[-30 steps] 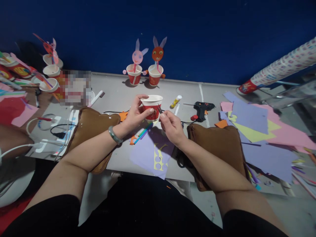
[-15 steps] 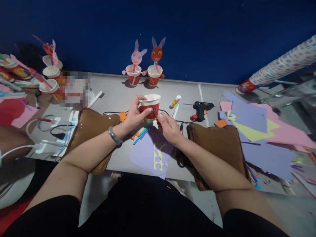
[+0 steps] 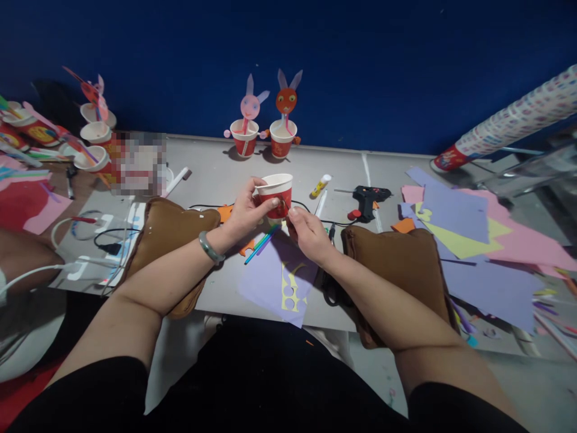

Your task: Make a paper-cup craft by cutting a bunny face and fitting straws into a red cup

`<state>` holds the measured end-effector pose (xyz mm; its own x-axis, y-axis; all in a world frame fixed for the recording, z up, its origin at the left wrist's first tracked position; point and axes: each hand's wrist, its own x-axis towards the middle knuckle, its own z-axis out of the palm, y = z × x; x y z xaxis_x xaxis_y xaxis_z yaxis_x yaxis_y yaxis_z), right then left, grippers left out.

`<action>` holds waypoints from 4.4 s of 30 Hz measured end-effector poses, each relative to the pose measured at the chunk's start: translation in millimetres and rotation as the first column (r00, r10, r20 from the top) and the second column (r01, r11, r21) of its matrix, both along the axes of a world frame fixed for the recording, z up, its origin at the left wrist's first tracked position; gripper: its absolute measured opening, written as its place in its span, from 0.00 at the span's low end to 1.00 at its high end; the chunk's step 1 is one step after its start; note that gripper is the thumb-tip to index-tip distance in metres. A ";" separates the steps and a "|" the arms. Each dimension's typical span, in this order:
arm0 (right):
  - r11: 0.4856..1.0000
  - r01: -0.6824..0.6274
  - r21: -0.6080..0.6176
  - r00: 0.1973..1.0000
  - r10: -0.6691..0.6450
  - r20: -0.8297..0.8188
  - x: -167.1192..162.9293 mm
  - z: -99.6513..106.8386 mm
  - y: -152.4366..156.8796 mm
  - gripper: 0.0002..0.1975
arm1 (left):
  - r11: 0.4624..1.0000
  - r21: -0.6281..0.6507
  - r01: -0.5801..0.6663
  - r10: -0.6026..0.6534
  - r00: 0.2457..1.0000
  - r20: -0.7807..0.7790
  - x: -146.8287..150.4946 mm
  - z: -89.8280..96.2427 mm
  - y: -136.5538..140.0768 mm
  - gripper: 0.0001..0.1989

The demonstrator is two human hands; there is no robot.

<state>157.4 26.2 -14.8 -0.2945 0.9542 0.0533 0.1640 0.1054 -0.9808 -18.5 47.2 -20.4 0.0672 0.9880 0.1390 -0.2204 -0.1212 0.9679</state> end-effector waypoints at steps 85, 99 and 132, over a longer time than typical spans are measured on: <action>0.939 -0.149 -0.310 0.981 0.102 -0.163 -0.7 8.7 3.4 0.29 | 0.936 0.352 -0.021 0.186 0.877 -0.442 -21.6 -1.6 11.5 0.11; 0.909 -0.047 0.414 0.657 -0.284 0.698 9.9 25.6 -5.8 0.21 | 0.836 0.548 0.025 0.340 0.761 -0.553 -18.9 -0.4 11.2 0.14; 0.982 -0.011 0.190 0.792 -0.107 0.601 8.1 12.8 7.5 0.23 | 0.788 0.606 0.112 0.462 0.545 -0.700 -16.3 -2.6 5.7 0.13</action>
